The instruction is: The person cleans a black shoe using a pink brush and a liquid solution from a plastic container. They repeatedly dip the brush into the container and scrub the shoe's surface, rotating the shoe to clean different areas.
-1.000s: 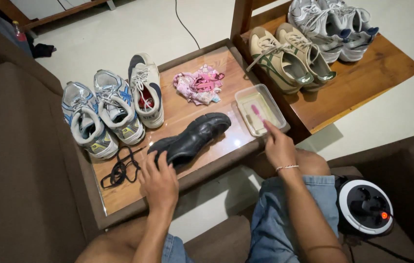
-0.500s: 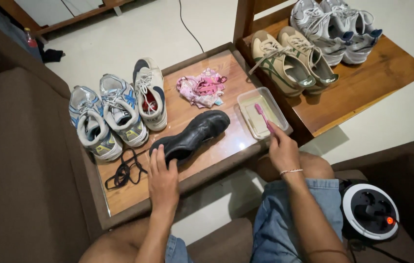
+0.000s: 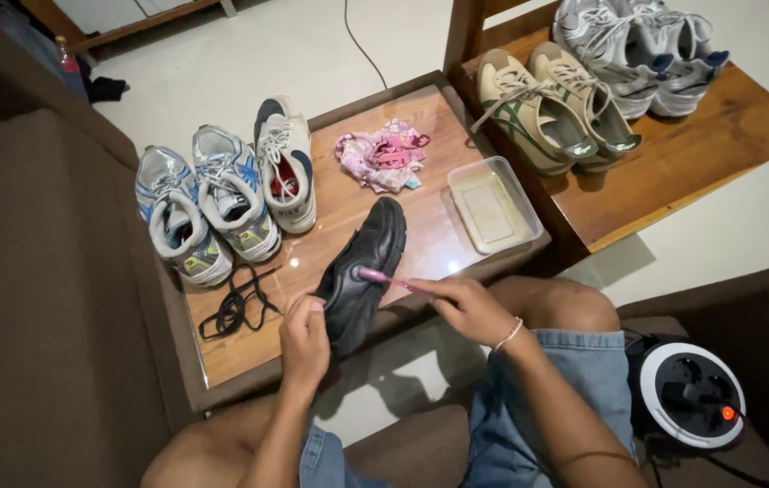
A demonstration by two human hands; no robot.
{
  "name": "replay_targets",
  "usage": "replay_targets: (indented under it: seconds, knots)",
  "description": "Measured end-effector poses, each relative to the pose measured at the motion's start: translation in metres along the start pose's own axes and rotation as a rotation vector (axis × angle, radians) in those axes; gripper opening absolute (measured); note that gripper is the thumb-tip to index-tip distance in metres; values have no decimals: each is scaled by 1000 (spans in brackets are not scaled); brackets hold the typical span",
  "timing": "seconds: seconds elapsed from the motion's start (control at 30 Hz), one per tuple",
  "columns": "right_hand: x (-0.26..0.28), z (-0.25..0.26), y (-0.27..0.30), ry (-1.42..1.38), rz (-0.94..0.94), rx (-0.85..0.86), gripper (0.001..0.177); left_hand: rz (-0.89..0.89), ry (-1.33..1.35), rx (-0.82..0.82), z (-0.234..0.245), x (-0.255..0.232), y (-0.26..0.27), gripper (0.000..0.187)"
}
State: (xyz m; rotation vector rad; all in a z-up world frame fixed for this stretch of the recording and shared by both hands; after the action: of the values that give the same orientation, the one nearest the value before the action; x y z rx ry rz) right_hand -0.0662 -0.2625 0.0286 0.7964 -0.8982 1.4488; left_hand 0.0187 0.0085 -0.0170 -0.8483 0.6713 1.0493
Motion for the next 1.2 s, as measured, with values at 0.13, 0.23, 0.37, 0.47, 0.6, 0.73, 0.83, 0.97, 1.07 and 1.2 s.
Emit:
replay_targets:
  seconds: [0.13, 0.23, 0.37, 0.47, 0.6, 0.73, 0.83, 0.97, 1.07, 1.2]
  knots:
    - [0, -7, -6, 250, -44, -81, 34, -132, -192, -108, -7, 32, -2, 36]
    - [-6, -10, -9, 298, 19, -188, 53, -108, -151, -132, 4, 16, -1, 39]
    - [19, -19, -5, 86, 61, 46, 40, -34, -120, -116, 4, 21, -3, 42]
    - [-5, -20, -5, 241, 51, -36, 47, -27, -134, -112, 5, 21, 1, 43]
    - [57, -28, -5, -63, 4, 171, 49, -92, -161, -83, 12, 1, -1, 44]
    - [3, -29, -9, 104, -1, 79, 38, -158, -219, -84, 6, 7, -1, 45]
    - [10, -20, -13, 201, 14, -71, 53, -235, -283, -76, 6, -2, 3, 40]
    - [-12, -21, -13, 41, -2, 112, 40, -297, -282, -48, 0, 0, 0, 40]
    - [-5, -14, -11, 113, -20, 32, 37, -298, -268, -48, 0, 3, 2, 42]
    - [45, -19, -7, -86, -5, 262, 44, -266, -255, -44, 4, 1, 1, 46]
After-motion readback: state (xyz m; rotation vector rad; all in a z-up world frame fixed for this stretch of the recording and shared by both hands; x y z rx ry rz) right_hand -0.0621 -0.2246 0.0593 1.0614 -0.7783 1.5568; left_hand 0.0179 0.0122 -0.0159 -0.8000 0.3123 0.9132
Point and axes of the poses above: each hand's wrist, its own y-axis away from the middle knuckle, its own z-axis out of the back of the hand, x = y × z, the point moved 2 cm from there along -y, towards the middle knuckle, and after that the axes turned 2 degrees about -y, right-handed, at the moved point
